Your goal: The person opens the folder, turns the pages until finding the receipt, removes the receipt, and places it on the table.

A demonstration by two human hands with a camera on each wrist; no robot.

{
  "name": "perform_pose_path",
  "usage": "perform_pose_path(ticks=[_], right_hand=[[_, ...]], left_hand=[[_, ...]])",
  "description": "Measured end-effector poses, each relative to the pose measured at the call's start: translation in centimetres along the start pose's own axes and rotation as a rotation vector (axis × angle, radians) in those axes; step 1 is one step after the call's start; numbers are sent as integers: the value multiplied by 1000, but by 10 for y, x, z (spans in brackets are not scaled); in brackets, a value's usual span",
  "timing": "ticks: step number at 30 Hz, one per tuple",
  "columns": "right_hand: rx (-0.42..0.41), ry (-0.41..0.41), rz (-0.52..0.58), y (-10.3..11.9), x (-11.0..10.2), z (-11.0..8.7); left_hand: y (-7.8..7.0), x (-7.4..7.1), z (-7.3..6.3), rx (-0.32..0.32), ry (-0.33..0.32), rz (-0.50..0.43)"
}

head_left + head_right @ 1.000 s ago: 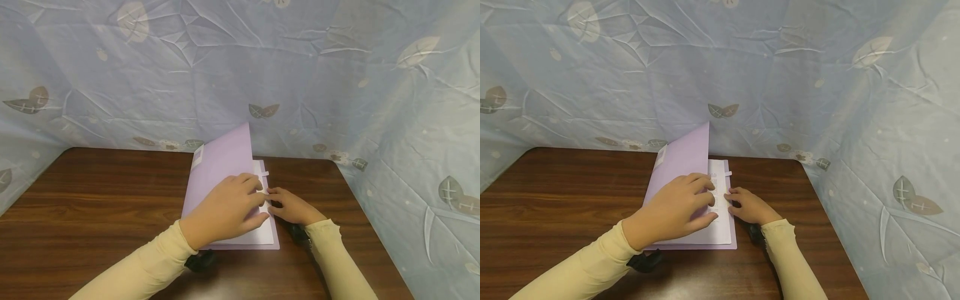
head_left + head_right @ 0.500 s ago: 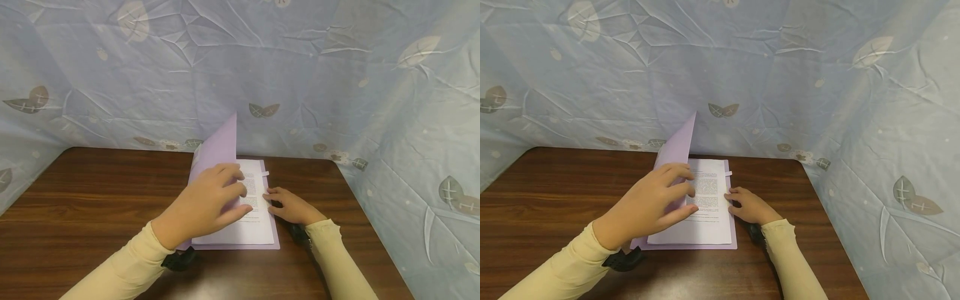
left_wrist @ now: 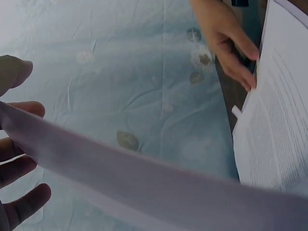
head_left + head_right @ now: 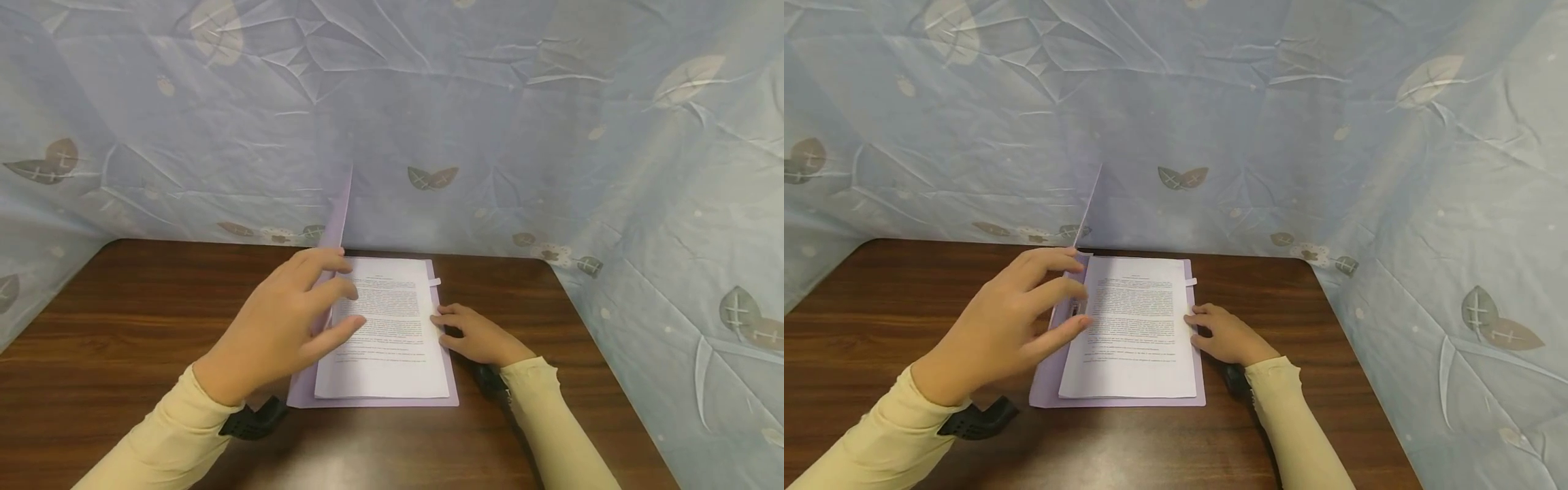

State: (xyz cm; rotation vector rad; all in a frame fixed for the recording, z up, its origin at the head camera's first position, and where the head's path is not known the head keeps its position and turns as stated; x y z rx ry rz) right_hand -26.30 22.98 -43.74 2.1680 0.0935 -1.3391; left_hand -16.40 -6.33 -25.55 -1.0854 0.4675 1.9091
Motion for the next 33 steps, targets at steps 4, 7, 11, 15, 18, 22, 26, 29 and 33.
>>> perform_pose_path(ticks=[4,7,11,15,18,22,26,29,33], right_hand=[[12,1,7,0,0,-1],[18,0,8,0,0,-1],[15,-2,9,0,0,-1],[6,-3,15,0,0,-1],[-4,-5,12,2,0,-1],[-9,-9,6,4,-1,-2],[-10,-13,9,5,-1,-3],[-11,-15,12,4,-1,-2],[-7,-17,15,2,0,-1]], left_hand=[[6,-11,-9,-10,-50,3],[12,-19,-16,-20,-79,25],[19,-33,-28,-26,-134,77],[24,-46,-40,-38,-186,141],[26,-55,-47,-45,-196,190],[25,-63,-54,-56,-165,246],[24,-69,-60,-94,-100,288],[25,-72,-64,-128,-69,311],[27,-75,-68,-181,-41,351]])
Point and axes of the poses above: each hand's wrist, its own z-axis towards the middle knuckle, its own x-axis out of the palm, y = z × x, the point moved 6 cm from there along z, towards the middle knuckle, and after that the axes turned 12 degrees about y, right-handed, at the moved point
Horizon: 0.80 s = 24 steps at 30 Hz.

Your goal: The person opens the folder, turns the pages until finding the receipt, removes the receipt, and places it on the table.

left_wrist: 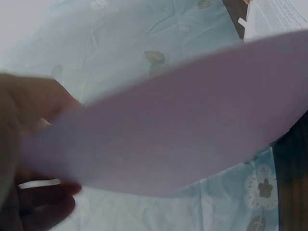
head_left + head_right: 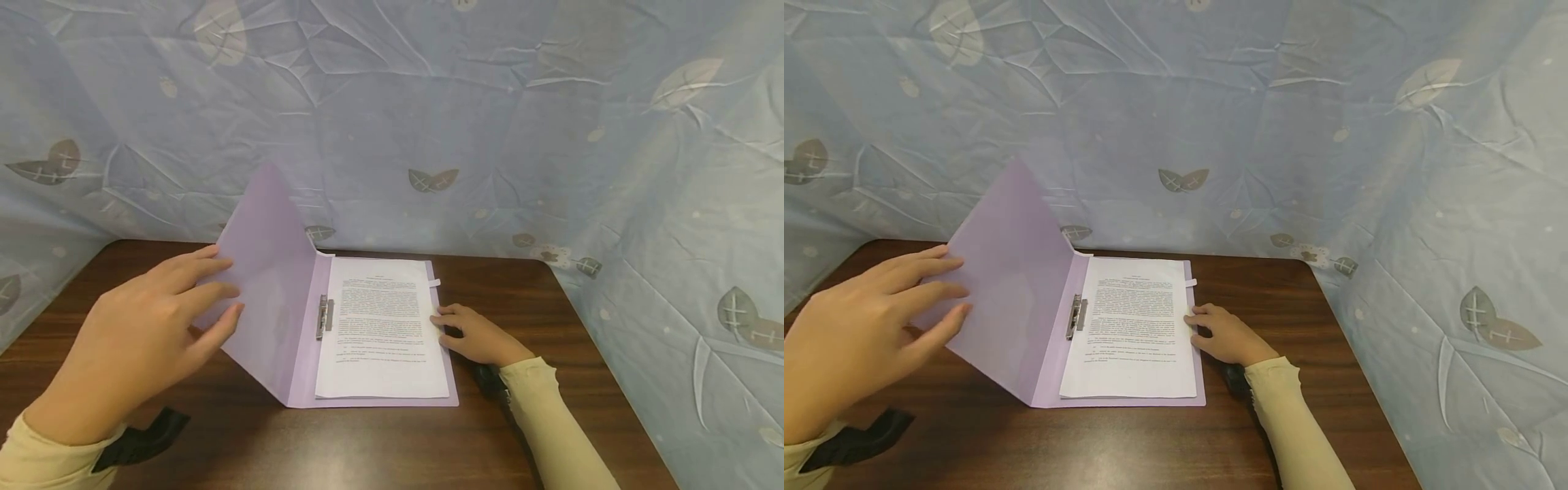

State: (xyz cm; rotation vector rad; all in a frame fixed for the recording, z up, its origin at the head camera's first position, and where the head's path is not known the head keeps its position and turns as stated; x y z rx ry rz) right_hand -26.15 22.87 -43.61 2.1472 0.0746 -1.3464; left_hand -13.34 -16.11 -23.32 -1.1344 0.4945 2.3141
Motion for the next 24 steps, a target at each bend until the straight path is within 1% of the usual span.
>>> perform_pose_path(ticks=[3,8,11,15,17,20,24], right_hand=[[3,-1,-5,0,0,1],[3,0,-14,-1,-1,2],[4,5,-17,-2,0,3],[10,12,-18,-4,2,4],[13,12,-14,-5,2,4],[14,6,-11,-5,2,4],[8,-2,-11,-5,3,4]], left_hand=[[1,0,-4,-35,30,28],[5,6,-11,-81,81,46],[10,10,-15,-123,116,60],[19,17,-22,-196,169,72],[23,21,-26,-217,196,81],[28,28,-32,-235,249,99],[32,38,-40,-253,298,118]])
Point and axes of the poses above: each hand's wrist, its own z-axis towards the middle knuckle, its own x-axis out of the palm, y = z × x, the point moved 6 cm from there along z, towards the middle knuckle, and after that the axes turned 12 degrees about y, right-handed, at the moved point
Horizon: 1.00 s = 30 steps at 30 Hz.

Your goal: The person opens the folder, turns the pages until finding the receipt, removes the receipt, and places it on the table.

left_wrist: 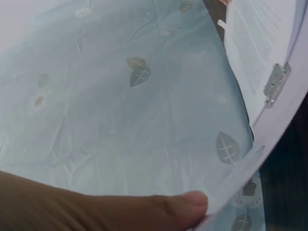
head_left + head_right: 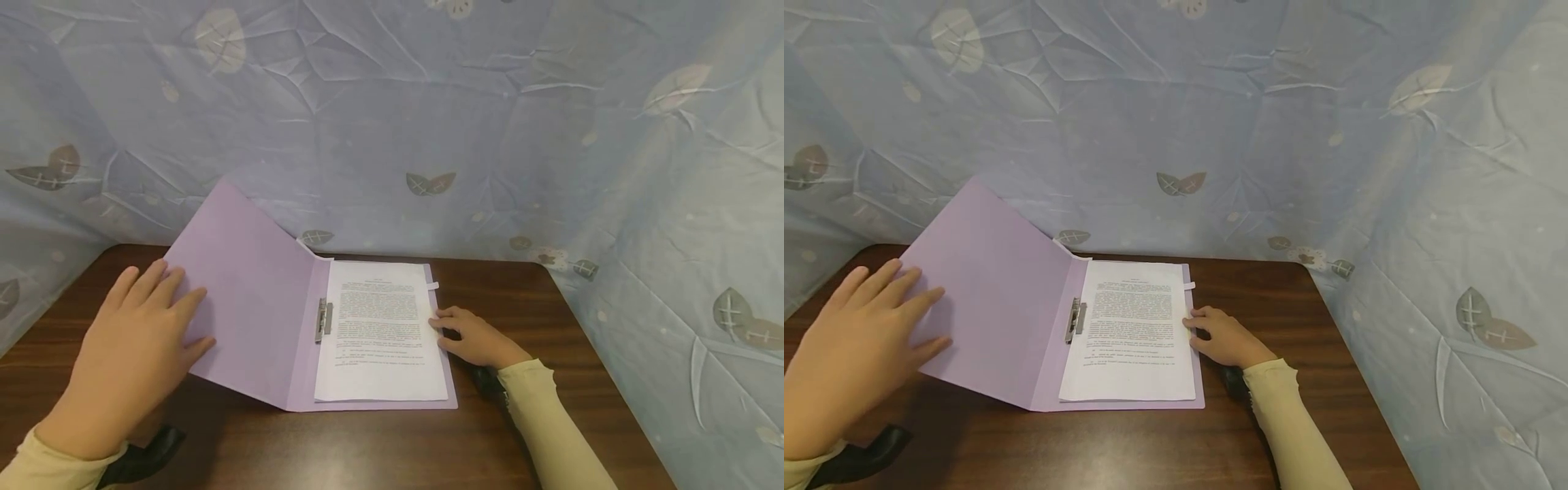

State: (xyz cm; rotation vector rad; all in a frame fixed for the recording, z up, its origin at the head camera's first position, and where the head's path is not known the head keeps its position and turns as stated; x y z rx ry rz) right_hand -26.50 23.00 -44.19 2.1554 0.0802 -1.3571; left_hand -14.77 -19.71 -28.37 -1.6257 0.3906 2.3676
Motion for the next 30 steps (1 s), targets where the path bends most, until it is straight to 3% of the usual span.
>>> perform_pose_path(ticks=[4,10,16,23,30], right_hand=[[-1,0,-7,-2,2,1],[10,-4,-6,-2,3,1],[22,3,-10,-1,1,1],[9,0,-14,0,1,1],[8,-3,-20,0,1,0]], left_hand=[[3,7,-3,-12,10,27],[10,23,-6,-46,102,12],[14,43,-6,-52,153,-16],[16,76,0,-98,376,-55],[9,105,9,-83,547,-117]])
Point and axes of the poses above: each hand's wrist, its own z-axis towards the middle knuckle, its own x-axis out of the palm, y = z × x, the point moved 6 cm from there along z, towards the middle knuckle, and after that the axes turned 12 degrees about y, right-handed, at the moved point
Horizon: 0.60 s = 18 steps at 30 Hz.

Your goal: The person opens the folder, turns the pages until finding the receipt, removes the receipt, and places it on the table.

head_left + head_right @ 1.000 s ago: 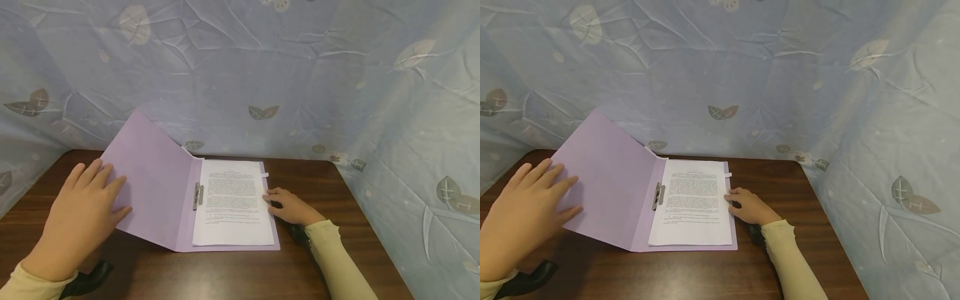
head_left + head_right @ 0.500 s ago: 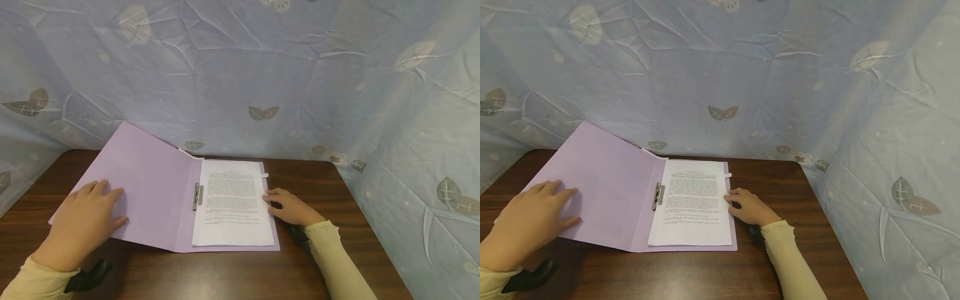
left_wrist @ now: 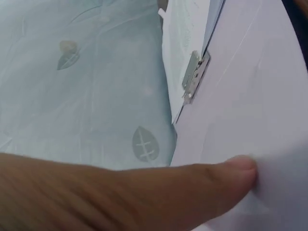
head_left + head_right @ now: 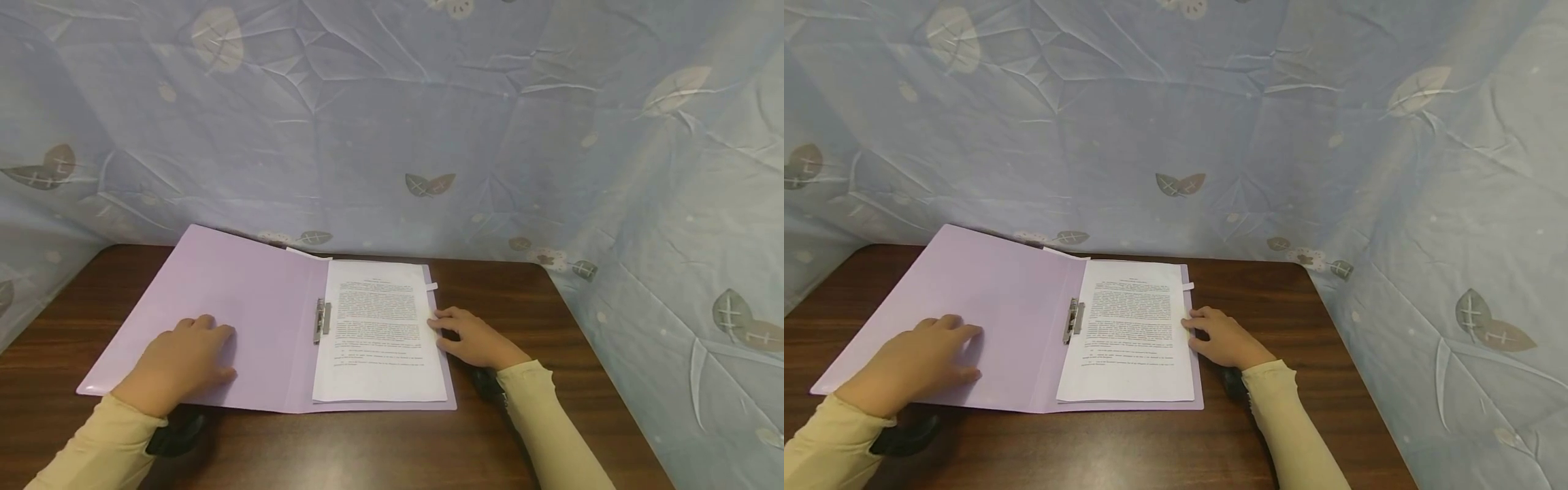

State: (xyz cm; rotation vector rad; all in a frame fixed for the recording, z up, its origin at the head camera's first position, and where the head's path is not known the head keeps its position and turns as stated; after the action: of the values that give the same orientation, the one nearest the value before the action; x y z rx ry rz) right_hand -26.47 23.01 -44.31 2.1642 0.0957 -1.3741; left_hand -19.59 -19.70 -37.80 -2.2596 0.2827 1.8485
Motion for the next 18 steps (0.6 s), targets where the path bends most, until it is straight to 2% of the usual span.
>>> perform_pose_path(ticks=[4,12,18], right_hand=[[0,-2,2,0,0,0],[-6,2,1,-2,1,1],[-10,-2,2,-2,1,1]], left_hand=[[-9,5,10,28,69,-19],[-21,7,25,47,85,-54],[-32,14,38,70,160,-78]])
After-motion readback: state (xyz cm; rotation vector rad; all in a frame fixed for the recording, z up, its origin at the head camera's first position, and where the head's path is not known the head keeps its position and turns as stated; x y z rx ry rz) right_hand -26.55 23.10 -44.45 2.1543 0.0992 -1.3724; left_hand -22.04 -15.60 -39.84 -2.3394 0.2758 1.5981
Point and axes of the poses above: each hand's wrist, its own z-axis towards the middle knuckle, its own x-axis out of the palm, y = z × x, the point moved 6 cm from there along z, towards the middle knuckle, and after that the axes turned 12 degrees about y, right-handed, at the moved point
